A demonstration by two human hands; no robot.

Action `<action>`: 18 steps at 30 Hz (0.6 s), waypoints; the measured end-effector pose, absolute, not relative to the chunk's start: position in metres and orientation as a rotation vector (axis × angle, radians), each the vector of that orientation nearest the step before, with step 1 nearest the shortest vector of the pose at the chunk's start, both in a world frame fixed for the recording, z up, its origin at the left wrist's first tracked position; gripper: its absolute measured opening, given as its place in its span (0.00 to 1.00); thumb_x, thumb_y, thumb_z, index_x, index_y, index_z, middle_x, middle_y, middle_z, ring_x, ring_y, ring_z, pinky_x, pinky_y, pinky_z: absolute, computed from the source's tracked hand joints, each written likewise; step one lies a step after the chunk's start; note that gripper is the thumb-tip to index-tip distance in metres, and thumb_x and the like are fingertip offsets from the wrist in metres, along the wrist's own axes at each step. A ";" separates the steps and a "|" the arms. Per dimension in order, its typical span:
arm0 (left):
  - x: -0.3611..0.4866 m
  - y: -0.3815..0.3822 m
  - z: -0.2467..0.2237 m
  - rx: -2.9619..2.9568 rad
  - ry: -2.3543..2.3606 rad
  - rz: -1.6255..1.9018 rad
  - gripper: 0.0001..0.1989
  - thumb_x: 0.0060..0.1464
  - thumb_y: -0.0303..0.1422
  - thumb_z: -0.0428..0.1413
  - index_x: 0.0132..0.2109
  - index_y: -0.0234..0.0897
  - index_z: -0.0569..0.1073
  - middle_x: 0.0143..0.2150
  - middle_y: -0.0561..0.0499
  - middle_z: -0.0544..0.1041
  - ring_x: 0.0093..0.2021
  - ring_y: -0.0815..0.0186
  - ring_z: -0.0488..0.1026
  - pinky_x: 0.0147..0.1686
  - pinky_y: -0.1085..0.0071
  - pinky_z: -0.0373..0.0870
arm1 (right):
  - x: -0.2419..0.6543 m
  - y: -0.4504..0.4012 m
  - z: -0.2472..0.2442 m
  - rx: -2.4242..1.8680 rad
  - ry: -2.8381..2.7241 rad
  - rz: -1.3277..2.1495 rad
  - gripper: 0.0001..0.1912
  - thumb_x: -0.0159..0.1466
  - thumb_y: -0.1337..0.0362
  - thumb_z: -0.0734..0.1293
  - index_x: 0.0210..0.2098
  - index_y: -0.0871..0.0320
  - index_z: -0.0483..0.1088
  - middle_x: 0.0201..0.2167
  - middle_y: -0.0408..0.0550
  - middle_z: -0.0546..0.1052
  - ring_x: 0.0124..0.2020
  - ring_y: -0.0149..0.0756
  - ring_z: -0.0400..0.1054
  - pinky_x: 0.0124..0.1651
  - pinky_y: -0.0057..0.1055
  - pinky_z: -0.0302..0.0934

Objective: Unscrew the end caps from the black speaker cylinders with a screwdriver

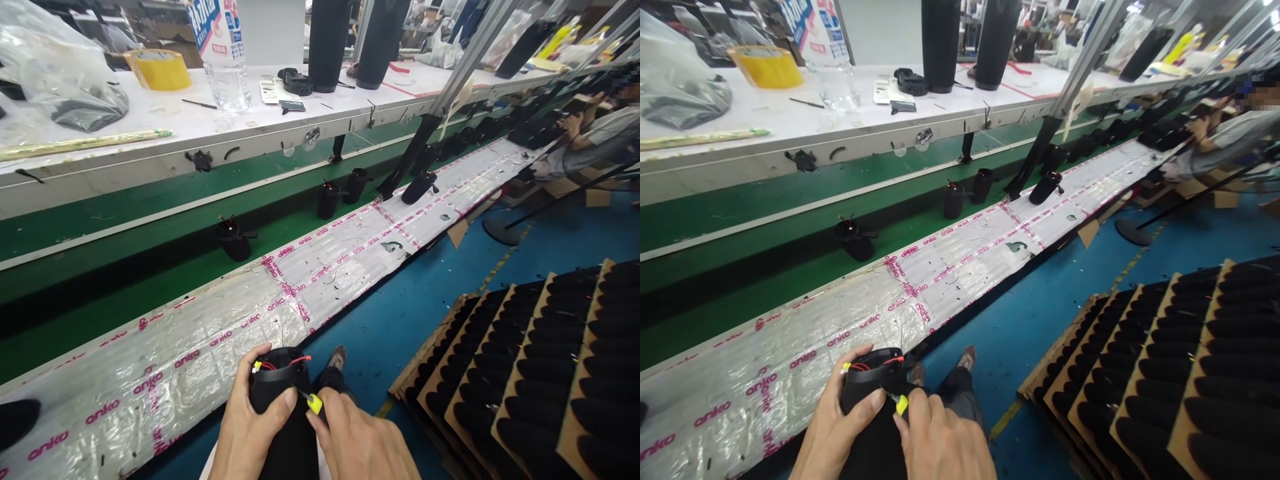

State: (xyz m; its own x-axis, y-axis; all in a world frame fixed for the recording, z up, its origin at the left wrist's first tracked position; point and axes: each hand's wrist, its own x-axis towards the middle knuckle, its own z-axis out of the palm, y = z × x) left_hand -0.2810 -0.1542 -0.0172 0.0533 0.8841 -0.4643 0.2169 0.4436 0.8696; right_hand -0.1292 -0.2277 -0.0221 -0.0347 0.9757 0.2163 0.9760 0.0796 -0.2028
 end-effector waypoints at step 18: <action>-0.276 -0.158 -0.017 1.266 1.688 0.678 0.32 0.40 0.43 0.62 0.55 0.44 0.68 0.50 0.45 0.78 0.49 0.44 0.77 0.51 0.50 0.69 | -0.148 -0.234 -0.023 -2.195 -2.222 0.023 0.12 0.67 0.64 0.71 0.40 0.52 0.61 0.23 0.37 0.73 0.16 0.34 0.70 0.18 0.34 0.51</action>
State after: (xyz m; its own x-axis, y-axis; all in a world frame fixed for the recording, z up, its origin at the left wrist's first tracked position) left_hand -0.2757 -0.1582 -0.0171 -0.0792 0.9411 -0.3288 0.4524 0.3278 0.8294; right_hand -0.1479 -0.2339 -0.0226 -0.0122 0.9999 0.0028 0.9996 0.0122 -0.0235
